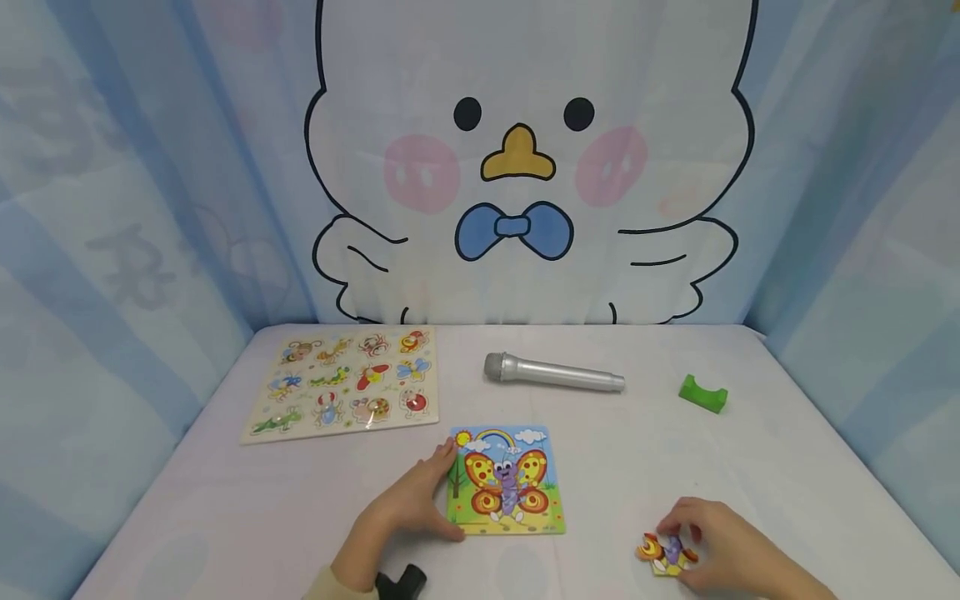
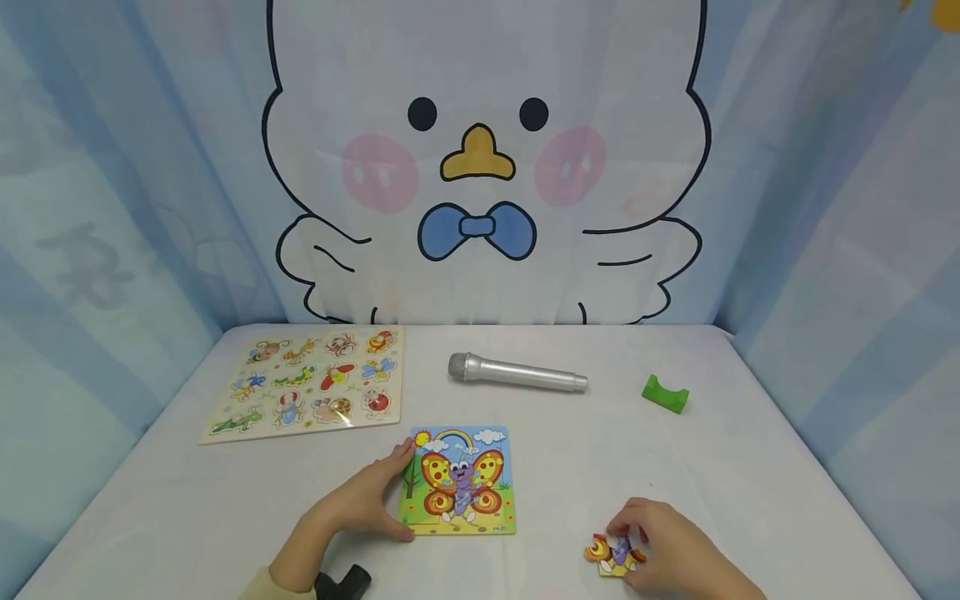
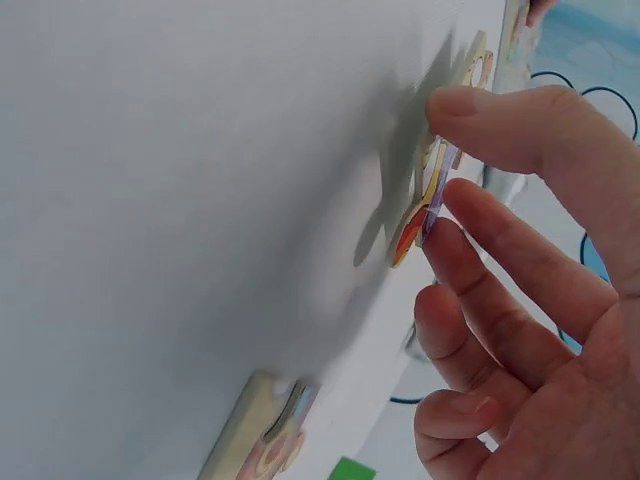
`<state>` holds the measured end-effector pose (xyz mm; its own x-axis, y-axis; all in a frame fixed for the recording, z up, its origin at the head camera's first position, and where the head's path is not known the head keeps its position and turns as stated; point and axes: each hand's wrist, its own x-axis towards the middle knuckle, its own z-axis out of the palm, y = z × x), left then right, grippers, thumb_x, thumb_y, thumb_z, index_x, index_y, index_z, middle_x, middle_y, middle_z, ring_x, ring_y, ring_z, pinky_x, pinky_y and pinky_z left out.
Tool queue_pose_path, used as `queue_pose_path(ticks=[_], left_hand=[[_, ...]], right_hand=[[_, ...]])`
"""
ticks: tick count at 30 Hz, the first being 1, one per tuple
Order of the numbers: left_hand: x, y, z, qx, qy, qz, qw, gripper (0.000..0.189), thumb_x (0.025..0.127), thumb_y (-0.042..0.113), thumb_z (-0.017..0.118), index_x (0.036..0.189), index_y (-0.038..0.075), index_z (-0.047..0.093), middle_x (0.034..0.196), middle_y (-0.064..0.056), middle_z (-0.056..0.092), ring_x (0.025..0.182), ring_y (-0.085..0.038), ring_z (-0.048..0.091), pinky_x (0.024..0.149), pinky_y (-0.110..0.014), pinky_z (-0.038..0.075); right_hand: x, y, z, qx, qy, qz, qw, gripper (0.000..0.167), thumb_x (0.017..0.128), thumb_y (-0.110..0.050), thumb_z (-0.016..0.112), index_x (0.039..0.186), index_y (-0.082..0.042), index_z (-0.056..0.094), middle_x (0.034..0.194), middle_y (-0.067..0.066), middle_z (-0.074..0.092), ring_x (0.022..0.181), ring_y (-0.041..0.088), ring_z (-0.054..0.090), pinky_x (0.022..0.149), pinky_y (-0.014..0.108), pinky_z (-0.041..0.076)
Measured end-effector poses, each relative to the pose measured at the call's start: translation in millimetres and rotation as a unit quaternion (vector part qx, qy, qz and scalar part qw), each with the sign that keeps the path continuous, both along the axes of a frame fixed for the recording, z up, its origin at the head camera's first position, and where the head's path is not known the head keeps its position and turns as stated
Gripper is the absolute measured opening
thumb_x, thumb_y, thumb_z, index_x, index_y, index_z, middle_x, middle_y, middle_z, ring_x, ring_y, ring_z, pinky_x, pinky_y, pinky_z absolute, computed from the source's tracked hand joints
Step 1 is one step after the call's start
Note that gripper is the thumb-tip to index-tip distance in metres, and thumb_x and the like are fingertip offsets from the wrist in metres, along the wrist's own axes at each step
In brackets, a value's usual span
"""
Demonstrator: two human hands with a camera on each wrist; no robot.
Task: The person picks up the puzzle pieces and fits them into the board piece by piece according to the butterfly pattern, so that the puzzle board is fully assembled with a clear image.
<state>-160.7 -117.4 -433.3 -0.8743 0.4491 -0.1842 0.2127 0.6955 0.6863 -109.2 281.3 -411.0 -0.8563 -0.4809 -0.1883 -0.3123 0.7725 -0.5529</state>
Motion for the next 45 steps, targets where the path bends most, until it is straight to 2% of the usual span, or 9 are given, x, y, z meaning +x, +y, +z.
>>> queue_pose_path(ticks=[3,10,15,34,45], left_hand=[[-0.4,-0.8,0.0,0.001,0.004,-0.005,1.0000,0.111,0.056,0.031,0.086,0.141,-0.005,0.025,0.149,-0.019,0.015,0.135,-0.036,0.017,0.108,-0.053,0.016],[-0.5,-1.5,-0.2,0.004,0.005,-0.005,1.0000,0.111,0.056,0.030,0.087,0.141,-0.006,0.025,0.149,-0.019,0.015,0.135,-0.036,0.017,0.109,-0.053,0.016],[-1.1,-0.5,0.0,0.003,-0.003,-0.003,1.0000,0.111,0.056,0.030,0.087,0.141,-0.005,0.025,0.150,-0.018,0.015,0.136,-0.035,0.016,0.109,-0.052,0.015],[-1.9,5.2,4.7,-0.012,-0.028,0.009,0.9995,0.109,0.057,0.026,0.087,0.141,-0.004,0.024,0.150,-0.018,0.014,0.136,-0.034,0.015,0.109,-0.051,0.015],[-0.5,4.2,4.4,-0.012,-0.019,0.008,0.9997,0.109,0.057,0.028,0.086,0.141,-0.004,0.025,0.150,-0.018,0.015,0.136,-0.035,0.016,0.109,-0.052,0.016]], right_hand=[[-2.4,-8,2.0,0.002,0.033,0.014,0.9994,0.035,0.061,-0.023,0.081,0.092,-0.016,0.066,0.084,-0.016,0.051,0.067,0.001,0.042,0.053,0.019,0.039],[-9.2,-27,6.5,-0.009,0.038,0.015,0.9991,0.038,0.062,-0.023,0.080,0.098,-0.019,0.067,0.081,-0.015,0.050,0.066,0.002,0.042,0.051,0.018,0.038],[-12.7,-37,7.6,-0.014,0.056,0.026,0.9980,0.037,0.063,-0.021,0.079,0.098,-0.022,0.068,0.081,-0.015,0.051,0.066,0.003,0.043,0.051,0.018,0.038],[-36.1,-87,11.1,-0.002,0.075,0.058,0.9955,0.039,0.064,-0.024,0.079,0.101,-0.022,0.069,0.083,-0.015,0.052,0.068,0.006,0.045,0.053,0.020,0.038],[-46.7,-117,9.4,-0.008,0.077,0.081,0.9937,0.039,0.062,-0.021,0.079,0.100,-0.018,0.070,0.084,-0.014,0.054,0.068,0.006,0.046,0.054,0.020,0.040]])
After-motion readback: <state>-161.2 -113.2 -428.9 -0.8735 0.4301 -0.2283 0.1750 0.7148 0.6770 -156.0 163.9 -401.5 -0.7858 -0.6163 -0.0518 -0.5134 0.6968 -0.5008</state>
